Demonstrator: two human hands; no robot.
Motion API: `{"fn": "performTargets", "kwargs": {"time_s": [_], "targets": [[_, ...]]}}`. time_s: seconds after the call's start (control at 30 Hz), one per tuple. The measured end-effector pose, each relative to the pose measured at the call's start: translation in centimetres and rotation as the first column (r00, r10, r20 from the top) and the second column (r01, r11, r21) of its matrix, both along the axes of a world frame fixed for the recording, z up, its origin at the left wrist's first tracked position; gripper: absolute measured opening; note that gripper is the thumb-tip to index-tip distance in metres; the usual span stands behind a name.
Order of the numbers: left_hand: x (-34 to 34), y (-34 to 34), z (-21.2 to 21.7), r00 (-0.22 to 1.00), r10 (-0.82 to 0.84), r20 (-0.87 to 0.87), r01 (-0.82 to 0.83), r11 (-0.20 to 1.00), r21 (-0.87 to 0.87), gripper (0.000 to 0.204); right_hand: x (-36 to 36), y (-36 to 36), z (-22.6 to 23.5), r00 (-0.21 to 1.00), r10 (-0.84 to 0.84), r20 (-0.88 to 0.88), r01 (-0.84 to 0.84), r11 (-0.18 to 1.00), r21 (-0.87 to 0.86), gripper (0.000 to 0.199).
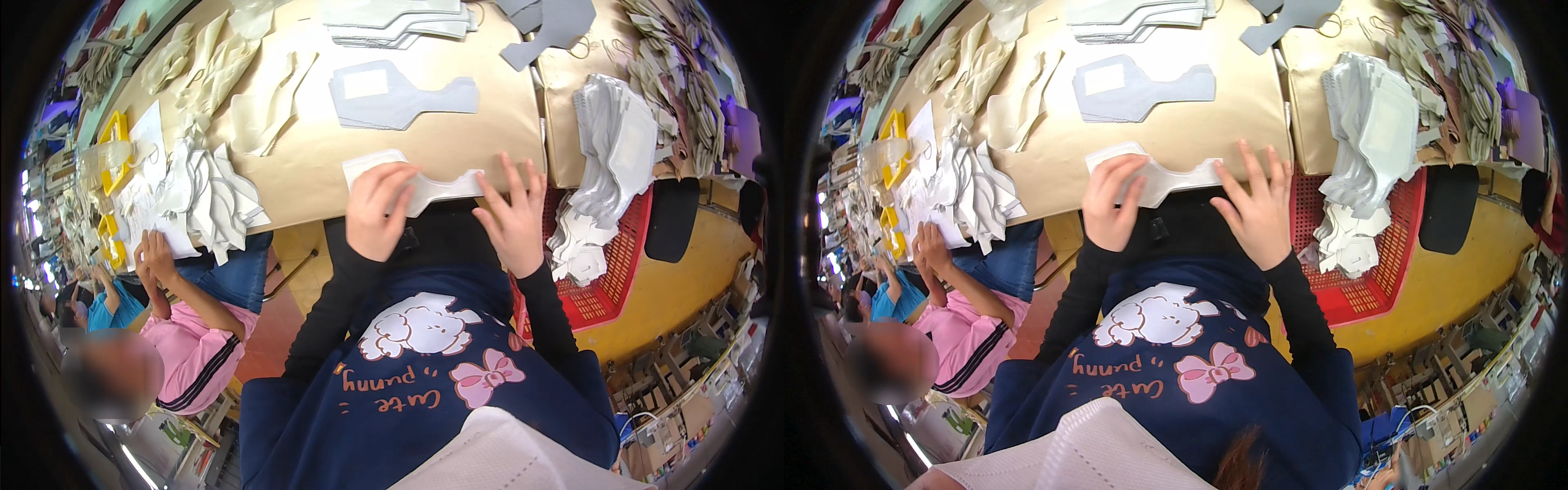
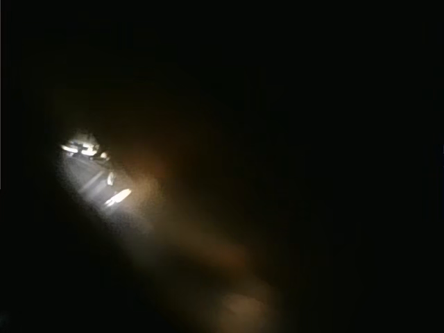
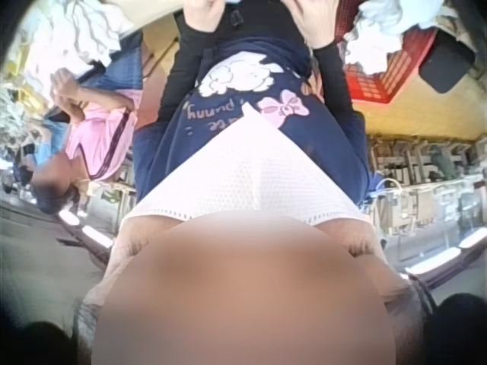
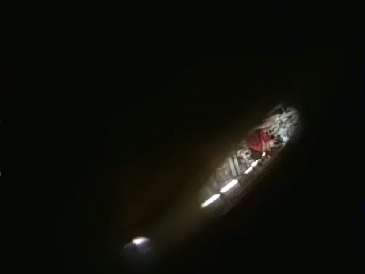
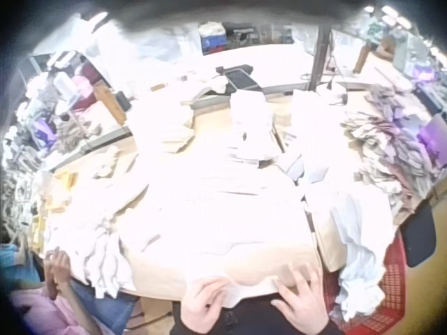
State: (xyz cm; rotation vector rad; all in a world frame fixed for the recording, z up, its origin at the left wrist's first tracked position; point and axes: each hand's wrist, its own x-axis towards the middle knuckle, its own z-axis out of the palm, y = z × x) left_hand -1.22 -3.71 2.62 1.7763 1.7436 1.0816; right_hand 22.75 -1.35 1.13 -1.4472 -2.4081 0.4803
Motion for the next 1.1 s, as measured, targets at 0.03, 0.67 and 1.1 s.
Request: {"fn": "performTargets", "kwargs": {"time_s": [0.03, 0.67, 1.1], "targets": [[-1.2, -0.1, -0.2, 1.0, 0.007, -0.018, -0.007, 1.0, -0.004, 0.03, 0.0, 0.2, 0.1, 0.997, -0.019, -0.068, 0.019, 1.0, 0.007, 0.059], [-3.9, -1.8, -1.8, 0.874, -0.208, -0.439, 0.106, 0.964, -0.245, 0.051, -4.6, 0.1, -4.3, 0.88, 0.442, 0.177, -0.475, 0.796, 0.375, 0.051], [-2.6, -1.1, -1.7, 0.8, -0.27, -0.535, 0.174, 0.959, -0.224, 0.055, -6.4, -0.7, -3.3, 0.938, 0.331, 0.103, -0.346, 0.907, 0.241, 0.049]]}}
